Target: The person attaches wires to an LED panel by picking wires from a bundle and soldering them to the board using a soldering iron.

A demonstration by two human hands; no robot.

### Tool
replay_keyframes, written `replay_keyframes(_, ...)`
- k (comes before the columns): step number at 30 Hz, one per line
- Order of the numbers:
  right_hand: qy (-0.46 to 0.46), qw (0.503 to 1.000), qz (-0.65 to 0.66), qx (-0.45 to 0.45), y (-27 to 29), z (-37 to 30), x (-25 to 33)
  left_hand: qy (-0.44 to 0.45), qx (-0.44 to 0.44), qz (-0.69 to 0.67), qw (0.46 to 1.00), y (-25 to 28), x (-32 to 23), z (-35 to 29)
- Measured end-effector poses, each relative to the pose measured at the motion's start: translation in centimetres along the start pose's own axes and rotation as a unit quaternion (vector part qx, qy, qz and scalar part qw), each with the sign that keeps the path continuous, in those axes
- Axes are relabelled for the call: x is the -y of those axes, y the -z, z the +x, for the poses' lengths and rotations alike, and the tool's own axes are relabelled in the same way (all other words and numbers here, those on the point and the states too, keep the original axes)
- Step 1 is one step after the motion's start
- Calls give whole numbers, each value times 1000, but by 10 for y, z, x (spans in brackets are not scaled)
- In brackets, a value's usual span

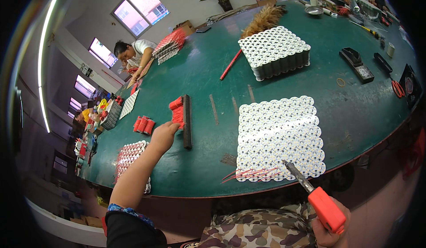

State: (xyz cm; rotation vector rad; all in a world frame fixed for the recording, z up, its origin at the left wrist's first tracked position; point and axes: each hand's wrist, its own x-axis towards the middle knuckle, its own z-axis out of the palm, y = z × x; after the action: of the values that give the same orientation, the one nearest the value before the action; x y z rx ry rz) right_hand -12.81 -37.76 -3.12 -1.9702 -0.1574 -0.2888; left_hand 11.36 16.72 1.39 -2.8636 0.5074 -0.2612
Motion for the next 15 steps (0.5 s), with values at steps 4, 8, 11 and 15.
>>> replay_keyframes(4, 23, 999, 17, 17, -2, -2, -4, -14, 1, 37, 999, -2, 0, -3)
replay_keyframes(8, 18, 1000, 11, 8, -1, 1, -3, -27, -46, 53, 997, 6, -4, 0)
replay_keyframes(11, 0, 999, 37, -20, -5, -3, -4, -41, -74, 65, 994, 7, -10, 3)
replay_keyframes(15, 2, 999, 42, -29, -2, 0, -5, -50, -78, 106, 990, 3, -8, 1)
